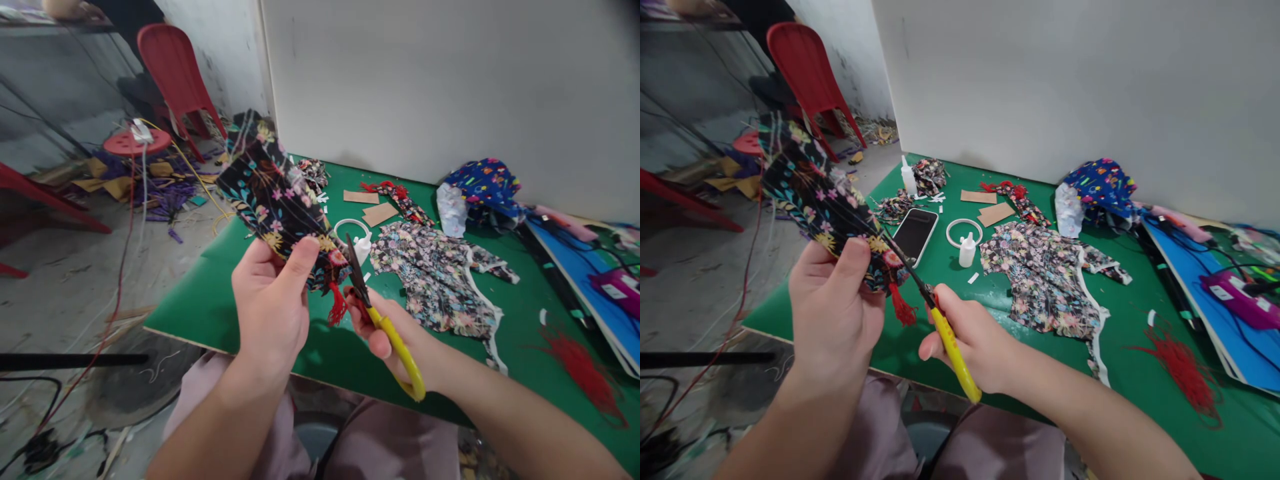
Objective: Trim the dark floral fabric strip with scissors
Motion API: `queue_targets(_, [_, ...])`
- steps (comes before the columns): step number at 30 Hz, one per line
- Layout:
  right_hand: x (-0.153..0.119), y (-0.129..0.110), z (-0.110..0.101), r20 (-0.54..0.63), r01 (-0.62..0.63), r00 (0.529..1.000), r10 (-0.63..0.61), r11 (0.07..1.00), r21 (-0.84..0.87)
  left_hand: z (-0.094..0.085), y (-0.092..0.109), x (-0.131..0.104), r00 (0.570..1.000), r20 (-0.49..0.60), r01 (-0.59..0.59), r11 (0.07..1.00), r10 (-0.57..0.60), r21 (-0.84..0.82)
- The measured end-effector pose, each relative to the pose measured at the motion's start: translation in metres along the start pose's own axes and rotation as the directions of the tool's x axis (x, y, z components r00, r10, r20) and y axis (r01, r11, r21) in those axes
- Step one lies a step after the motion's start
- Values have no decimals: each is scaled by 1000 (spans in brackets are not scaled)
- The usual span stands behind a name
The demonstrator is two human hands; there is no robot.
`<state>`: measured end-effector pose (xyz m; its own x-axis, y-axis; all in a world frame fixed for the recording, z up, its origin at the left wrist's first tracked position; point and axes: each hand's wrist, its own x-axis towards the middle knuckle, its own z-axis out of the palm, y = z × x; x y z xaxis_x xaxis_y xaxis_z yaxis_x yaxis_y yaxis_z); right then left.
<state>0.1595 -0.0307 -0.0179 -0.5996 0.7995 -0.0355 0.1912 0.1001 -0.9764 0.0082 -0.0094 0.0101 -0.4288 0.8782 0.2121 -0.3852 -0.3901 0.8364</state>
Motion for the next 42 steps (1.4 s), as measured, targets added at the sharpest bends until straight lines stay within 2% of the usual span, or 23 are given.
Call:
queue_targets(5, [-1, -1, 1, 28, -50, 998, 48, 997, 63, 0, 0, -1, 1000, 2, -11, 1000, 11, -13])
queue_targets(9, [-2, 1, 3, -23, -118, 992, 122, 986, 117, 1, 0, -1, 1000, 9, -9, 999, 9, -33])
queue_targets(11, [-3, 4, 3, -34, -99, 994, 103, 989, 111, 1, 0, 0, 1000, 5, -6, 1000, 6, -26])
queue_targets(20, [-4, 14, -6, 104, -15, 995, 12, 999, 35, 0, 0, 1, 1000, 9, 27, 999, -27, -36])
queue_targets(26, [-4, 12, -7, 57, -49, 997, 52, 998, -50, 0, 0, 1, 1000, -4, 19, 1000, -19, -16])
queue_targets(32, [-5, 13, -7, 56, -70, 996, 73, 996, -61, -1, 1, 1, 1000, -3, 3, 1000, -3, -2])
queue_targets(42, [-4, 3, -7, 33, -53, 998, 57, 992, -116, -3, 2, 2, 1000, 13, 13, 1000, -13, 5])
